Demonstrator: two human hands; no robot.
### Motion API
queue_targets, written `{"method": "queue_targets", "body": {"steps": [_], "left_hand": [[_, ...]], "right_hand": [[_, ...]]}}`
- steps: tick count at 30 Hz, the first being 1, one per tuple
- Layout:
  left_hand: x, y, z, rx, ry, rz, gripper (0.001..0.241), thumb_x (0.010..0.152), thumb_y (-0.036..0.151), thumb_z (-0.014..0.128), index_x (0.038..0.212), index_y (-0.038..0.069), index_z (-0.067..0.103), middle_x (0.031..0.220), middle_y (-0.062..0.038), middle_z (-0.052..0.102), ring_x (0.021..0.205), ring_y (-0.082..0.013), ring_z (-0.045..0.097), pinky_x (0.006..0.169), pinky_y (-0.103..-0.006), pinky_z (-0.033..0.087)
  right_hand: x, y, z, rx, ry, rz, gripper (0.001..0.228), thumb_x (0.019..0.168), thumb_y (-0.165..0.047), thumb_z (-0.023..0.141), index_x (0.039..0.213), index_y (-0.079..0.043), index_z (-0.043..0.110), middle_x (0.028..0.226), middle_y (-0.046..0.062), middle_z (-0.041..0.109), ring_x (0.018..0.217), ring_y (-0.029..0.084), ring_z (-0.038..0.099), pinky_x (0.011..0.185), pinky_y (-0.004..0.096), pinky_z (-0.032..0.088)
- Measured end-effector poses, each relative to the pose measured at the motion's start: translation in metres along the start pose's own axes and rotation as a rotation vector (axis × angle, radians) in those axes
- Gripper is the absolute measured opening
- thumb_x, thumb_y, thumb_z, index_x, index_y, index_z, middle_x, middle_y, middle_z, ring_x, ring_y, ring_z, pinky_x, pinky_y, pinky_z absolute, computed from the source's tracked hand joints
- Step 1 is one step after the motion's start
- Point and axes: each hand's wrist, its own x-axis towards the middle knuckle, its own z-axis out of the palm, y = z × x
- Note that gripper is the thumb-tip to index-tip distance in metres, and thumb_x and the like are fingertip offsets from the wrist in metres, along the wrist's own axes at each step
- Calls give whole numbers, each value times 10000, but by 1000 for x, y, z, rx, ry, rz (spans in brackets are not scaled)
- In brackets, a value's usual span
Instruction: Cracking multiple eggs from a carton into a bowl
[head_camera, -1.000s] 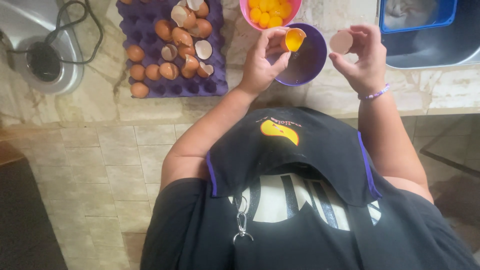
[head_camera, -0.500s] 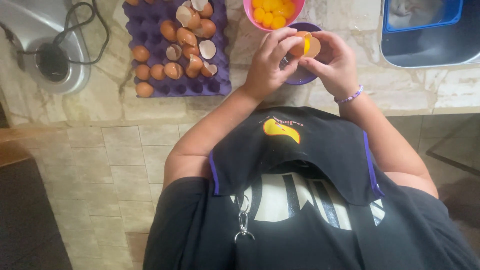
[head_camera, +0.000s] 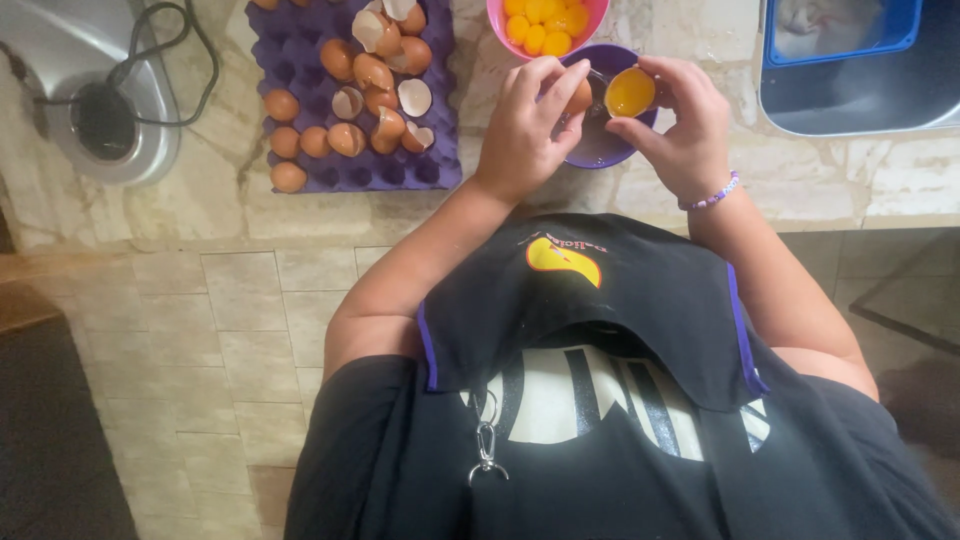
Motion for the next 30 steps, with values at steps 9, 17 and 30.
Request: {"method": "queue_targets", "body": {"steps": [9,17,30], "left_hand": [[0,2,-3,-95,-6,-90,527,878,66,810,1343,133,570,1266,-75,556,1169,-297,604,1048,-438,549],[-8,-7,13,-158,-90,-234,444,932,249,801,1330,141,634,1300,-41,696,1183,-263,674,1007,-407,585],[1,10,11,-816,-99,-488,382,902,200,830,1194,138,592,1191,-91,741,1067,-244,803,951,-339,664]], "right_hand": [[2,3,-6,-161,11,-106,613,919,-86,990,1366,63,598,1241,231,638,1002,307,617,872,402,599],[4,2,-6,-159,3,-104,621,895,-19,997,1366,62,600,1251,239,618,1000,312,638,887,408,612],[22,-16,-12,-342,-31,-342,529,948,-95,1017,1304,64,659,1238,239,634,1138,389,600,1000,487,485]]}}
